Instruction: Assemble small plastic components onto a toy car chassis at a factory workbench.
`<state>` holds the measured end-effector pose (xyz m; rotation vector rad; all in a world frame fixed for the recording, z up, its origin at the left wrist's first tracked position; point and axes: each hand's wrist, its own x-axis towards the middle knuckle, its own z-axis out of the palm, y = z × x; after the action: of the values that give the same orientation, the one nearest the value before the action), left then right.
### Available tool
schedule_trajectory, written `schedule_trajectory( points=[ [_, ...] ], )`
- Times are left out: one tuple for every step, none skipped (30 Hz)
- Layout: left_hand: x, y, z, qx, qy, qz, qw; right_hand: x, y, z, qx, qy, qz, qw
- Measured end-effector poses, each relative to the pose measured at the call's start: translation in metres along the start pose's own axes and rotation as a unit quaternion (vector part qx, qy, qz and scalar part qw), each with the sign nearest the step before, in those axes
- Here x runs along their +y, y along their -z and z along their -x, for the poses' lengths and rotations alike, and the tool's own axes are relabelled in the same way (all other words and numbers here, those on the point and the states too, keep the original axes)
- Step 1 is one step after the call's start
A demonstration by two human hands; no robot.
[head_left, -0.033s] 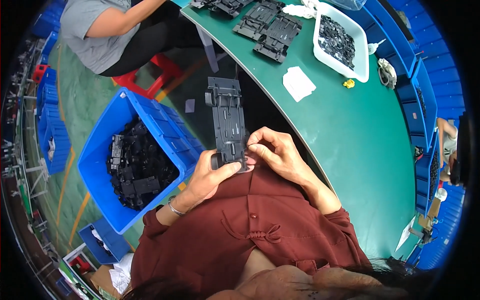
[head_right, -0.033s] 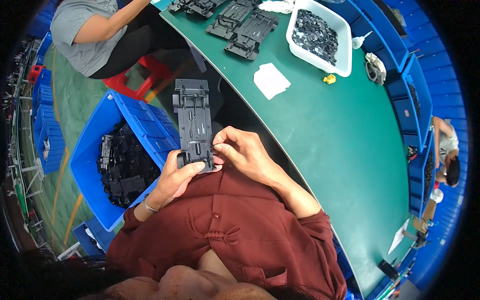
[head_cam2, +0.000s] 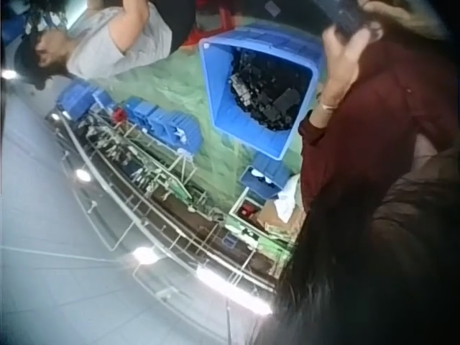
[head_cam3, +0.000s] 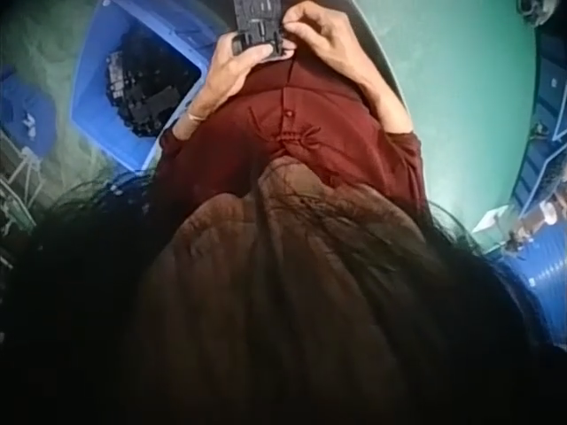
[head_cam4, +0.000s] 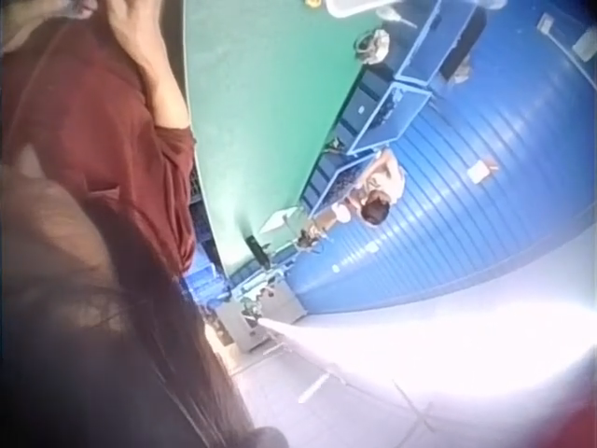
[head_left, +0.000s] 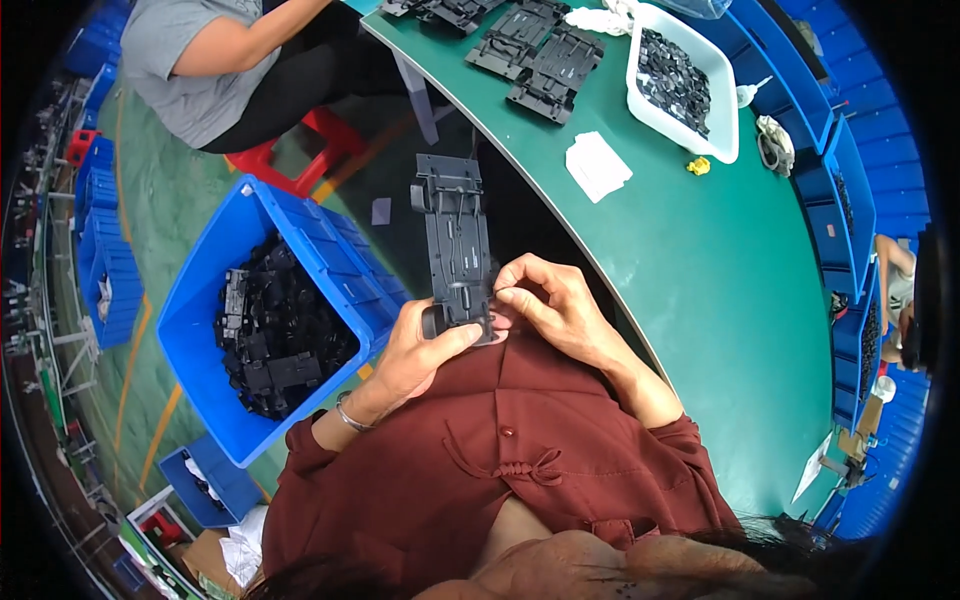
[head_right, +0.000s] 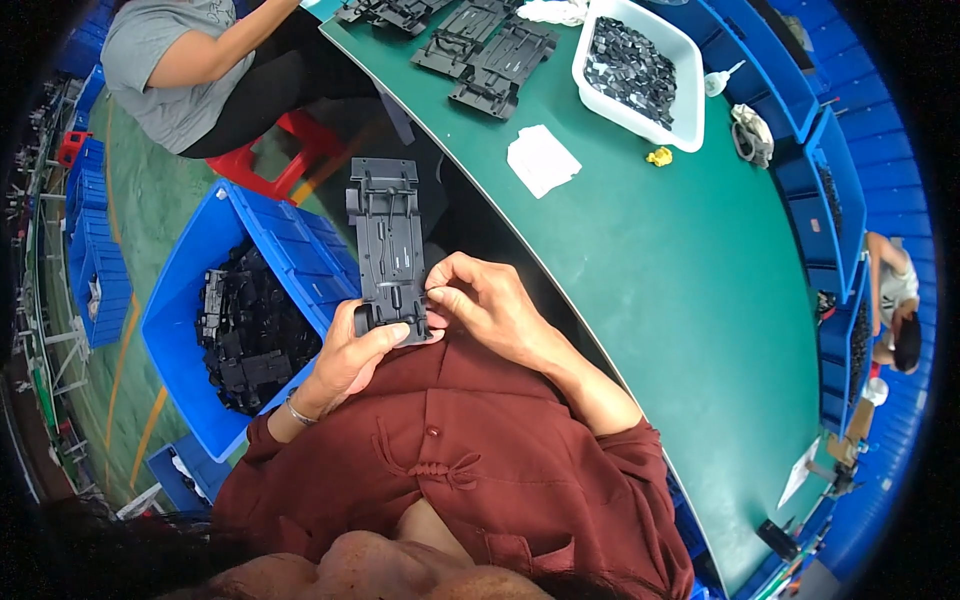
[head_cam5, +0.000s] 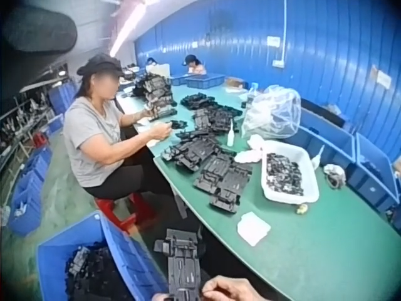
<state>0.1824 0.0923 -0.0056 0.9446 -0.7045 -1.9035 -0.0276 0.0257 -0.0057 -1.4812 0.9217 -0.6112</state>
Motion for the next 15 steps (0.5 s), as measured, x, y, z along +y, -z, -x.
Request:
schedule_trajectory(
  points=[
    [0.0,0.0,0.001,0.005,0.005,0.001,1.0,0.002,0.0,0.0,0.001,0.001,-0.004,1.0],
    [0.0,0.0,0.002,0.006,0.007,-0.002,1.0,0.005,0.0,0.001,-0.004,0.008,-0.002,1.0],
    [-0.001,0.001,0.002,0.003,0.01,-0.021,1.0,0.007,0.0,0.001,-0.009,0.014,-0.001,1.0],
    [-0.001,0.001,0.003,0.001,0.014,-0.039,0.999,0.008,-0.001,0.002,-0.008,0.014,-0.003,1.0],
    [-0.001,0.001,0.003,0.002,0.015,-0.041,0.999,0.01,-0.002,0.002,-0.002,0.021,-0.005,1.0],
    [0.0,0.001,0.003,0.003,0.017,-0.04,0.999,0.011,-0.003,0.002,0.004,0.027,-0.006,1.0],
    [0.0,0.001,0.004,0.004,0.019,-0.039,0.999,0.012,-0.004,0.003,0.004,0.027,-0.008,1.0],
    [-0.001,0.001,0.004,0.004,0.019,-0.04,0.999,0.012,-0.004,0.003,0.014,0.037,0.001,0.999],
    [-0.003,0.002,0.004,0.007,0.017,-0.032,0.999,0.011,-0.005,0.004,0.023,0.046,0.009,0.999],
    [-0.004,0.002,0.004,0.011,0.014,-0.023,1.0,0.012,-0.006,0.005,0.022,0.047,0.009,0.999],
    [-0.004,0.002,0.005,0.013,0.013,-0.023,1.0,0.014,-0.007,0.007,0.048,0.084,0.035,0.995],
    [-0.004,0.001,0.005,0.008,0.003,-0.04,0.999,0.016,-0.009,0.008,0.074,0.121,0.06,0.988],
    [-0.004,0.001,0.005,0.003,-0.007,-0.057,0.998,0.018,-0.012,0.009,0.097,0.157,0.074,0.98],
    [-0.002,0.001,0.005,0.003,-0.008,-0.057,0.998,0.019,-0.011,0.008,0.108,0.208,0.1,0.967],
    [0.001,0.0,0.005,-0.005,-0.007,-0.089,0.996,0.021,-0.011,0.008,0.119,0.258,0.126,0.951]
  ],
)
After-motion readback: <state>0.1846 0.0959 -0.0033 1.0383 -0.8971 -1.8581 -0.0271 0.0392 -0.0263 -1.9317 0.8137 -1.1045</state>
